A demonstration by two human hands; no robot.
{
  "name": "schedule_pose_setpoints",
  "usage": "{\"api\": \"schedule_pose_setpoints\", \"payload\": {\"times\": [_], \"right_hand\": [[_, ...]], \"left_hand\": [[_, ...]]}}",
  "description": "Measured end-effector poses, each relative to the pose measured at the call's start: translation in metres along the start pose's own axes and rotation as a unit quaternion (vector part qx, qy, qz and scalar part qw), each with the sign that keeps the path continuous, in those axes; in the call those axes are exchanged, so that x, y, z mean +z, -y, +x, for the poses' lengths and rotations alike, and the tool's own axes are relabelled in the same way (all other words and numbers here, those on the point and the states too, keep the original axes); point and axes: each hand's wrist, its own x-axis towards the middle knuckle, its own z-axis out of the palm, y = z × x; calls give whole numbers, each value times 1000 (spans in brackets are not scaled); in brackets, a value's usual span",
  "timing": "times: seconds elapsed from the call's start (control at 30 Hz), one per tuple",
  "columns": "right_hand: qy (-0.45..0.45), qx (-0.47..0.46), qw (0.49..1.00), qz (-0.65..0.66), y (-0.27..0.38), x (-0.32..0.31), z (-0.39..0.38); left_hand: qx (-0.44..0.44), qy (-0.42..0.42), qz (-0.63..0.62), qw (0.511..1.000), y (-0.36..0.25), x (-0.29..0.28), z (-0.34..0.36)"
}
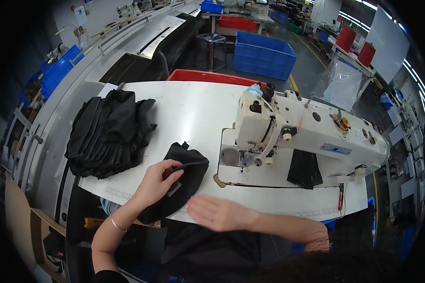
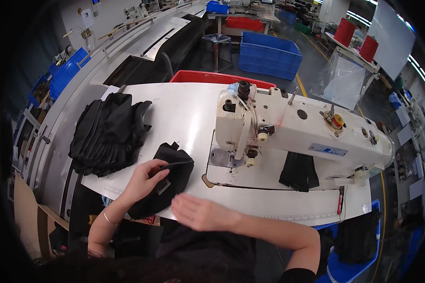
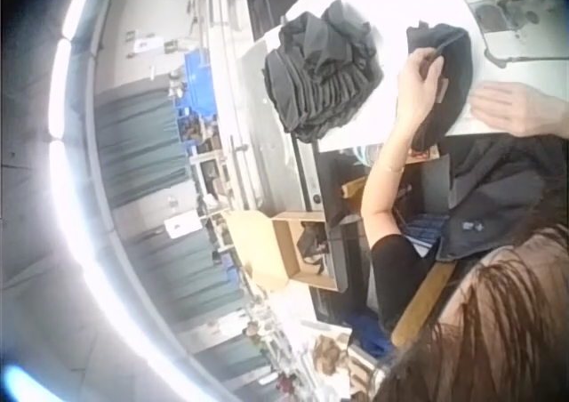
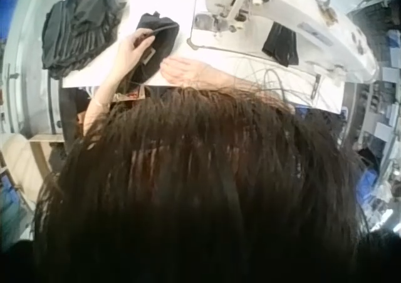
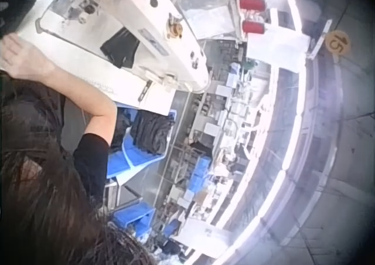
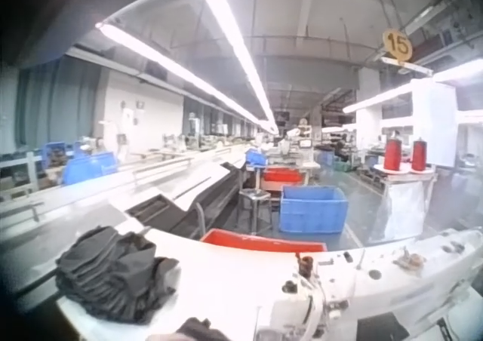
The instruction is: Sewing black leather or fabric components using an industrial sewing machine.
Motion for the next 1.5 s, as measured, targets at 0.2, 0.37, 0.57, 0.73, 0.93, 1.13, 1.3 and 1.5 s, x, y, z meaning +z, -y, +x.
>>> {"api": "schedule_pose_setpoints", "payload": {"times": [0.2, 0.37, 0.57, 0.73, 0.93, 1.13, 1.3, 1.5], "right_hand": [[114, 180, 964, -156, -50, 44, 17], [118, 323, 893, 291, -37, 45, 11], [112, 179, 953, 217, -33, -19, -58], [181, 138, 956, 184, -53, -19, -67], [127, 214, 961, 124, -67, -12, -80], [88, 199, 971, 97, -63, 16, -95], [140, 195, 968, 66, -59, 10, -95], [152, 247, 951, 107, -58, -7, -89]], "left_hand": [[259, -238, 395, 849, -48, 19, 18], [261, -107, 430, 858, -22, 42, 93], [252, -12, 315, 915, 0, 91, 126], [202, 77, 245, 945, 35, 101, 169], [20, 132, -335, 933, -3, 104, 177], [0, 156, -221, 963, -19, 97, 167], [-13, 172, -118, 978, -33, 92, 155], [2, 201, -9, 980, -59, 96, 161]]}}
